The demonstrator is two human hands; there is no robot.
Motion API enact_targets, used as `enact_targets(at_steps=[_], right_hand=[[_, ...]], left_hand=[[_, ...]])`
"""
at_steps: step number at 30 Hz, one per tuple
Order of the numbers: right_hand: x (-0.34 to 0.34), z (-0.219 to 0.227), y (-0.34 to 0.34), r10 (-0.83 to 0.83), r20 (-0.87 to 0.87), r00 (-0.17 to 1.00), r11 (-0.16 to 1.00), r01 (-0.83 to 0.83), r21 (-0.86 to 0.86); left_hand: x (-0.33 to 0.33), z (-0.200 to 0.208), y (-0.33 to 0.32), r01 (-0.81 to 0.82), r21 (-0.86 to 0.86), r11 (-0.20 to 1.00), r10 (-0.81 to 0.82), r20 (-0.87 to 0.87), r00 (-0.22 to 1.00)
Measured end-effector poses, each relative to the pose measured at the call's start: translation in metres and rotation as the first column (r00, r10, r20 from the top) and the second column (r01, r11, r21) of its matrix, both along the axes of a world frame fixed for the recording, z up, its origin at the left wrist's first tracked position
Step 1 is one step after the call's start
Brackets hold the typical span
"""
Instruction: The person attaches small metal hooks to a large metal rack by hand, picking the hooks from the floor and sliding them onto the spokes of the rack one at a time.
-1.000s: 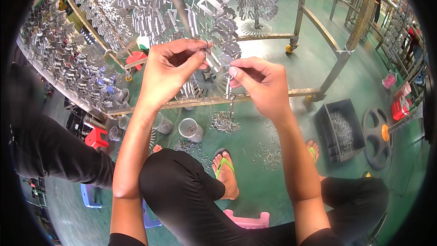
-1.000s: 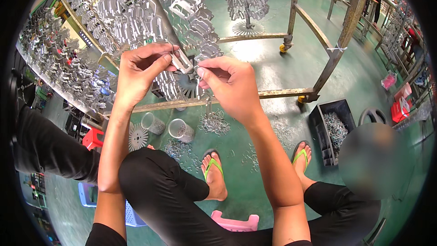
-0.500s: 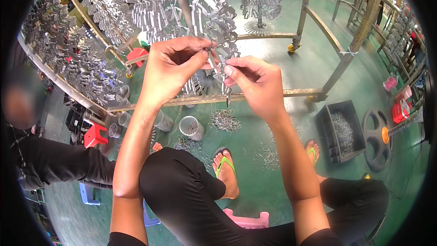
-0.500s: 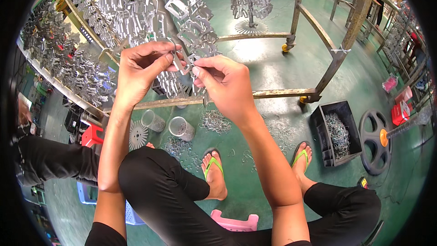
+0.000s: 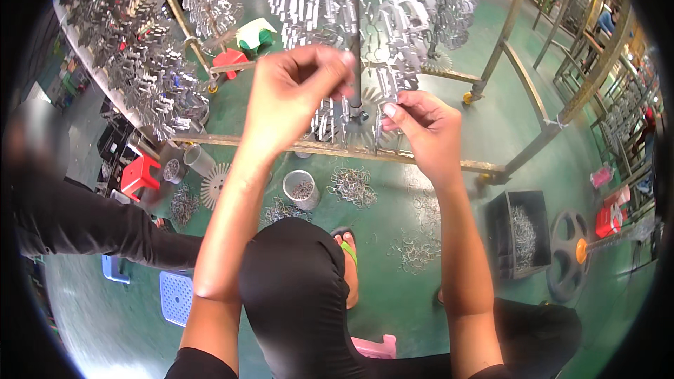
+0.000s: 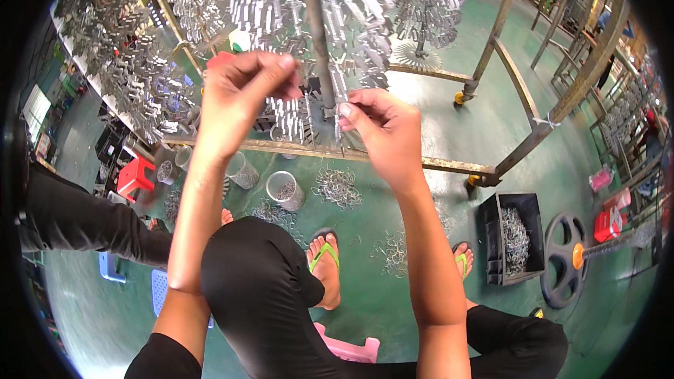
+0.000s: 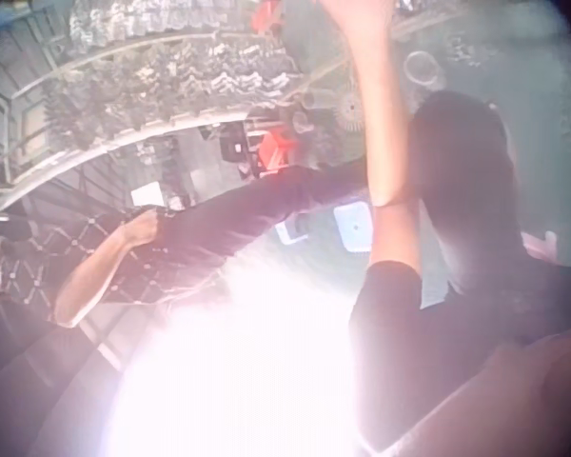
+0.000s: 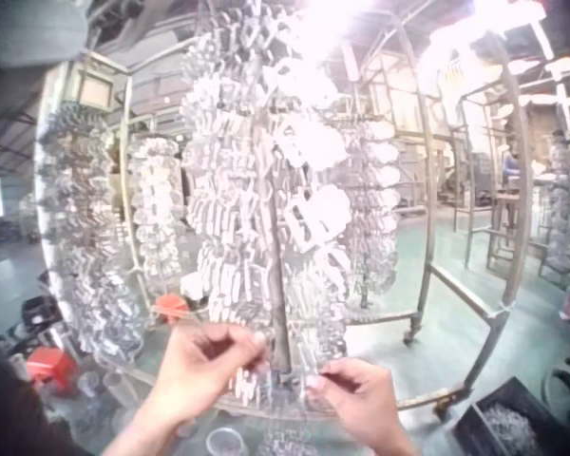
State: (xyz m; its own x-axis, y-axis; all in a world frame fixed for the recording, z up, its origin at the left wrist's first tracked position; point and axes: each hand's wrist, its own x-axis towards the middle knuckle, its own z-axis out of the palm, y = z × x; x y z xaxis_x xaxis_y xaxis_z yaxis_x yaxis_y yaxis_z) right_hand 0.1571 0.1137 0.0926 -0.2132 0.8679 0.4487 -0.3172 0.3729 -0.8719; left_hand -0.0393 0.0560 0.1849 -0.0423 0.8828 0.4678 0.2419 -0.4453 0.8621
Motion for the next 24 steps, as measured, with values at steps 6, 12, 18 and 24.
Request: enact_targets(at_steps=[6, 12, 18, 24], right_hand=[[0.000, -0.006, 0.016, -0.033, 0.085, 0.996, 0.999, 0.029, 0.038], [0.000, 0.003, 0.017, -0.031, 0.149, 0.988, 0.999, 0.030, 0.011], [-0.002, -0.003, 0.020, -0.066, 0.115, 0.991, 0.998, 0.065, 0.012], [-0.013, -0.007, 0.019, -0.110, 0.060, 0.992, 0.991, 0.105, 0.083]], left_hand=[[0.006, -0.092, -0.013, -0.122, -0.180, 0.976, 0.099, -0.132, 0.986], [0.019, -0.138, -0.012, -0.183, -0.176, 0.967, 0.133, -0.263, 0.956], [0.026, -0.160, 0.005, -0.185, -0.003, 0.983, 0.178, -0.256, 0.950], [0.026, -0.161, 0.013, -0.256, 0.038, 0.966, 0.256, -0.292, 0.922]])
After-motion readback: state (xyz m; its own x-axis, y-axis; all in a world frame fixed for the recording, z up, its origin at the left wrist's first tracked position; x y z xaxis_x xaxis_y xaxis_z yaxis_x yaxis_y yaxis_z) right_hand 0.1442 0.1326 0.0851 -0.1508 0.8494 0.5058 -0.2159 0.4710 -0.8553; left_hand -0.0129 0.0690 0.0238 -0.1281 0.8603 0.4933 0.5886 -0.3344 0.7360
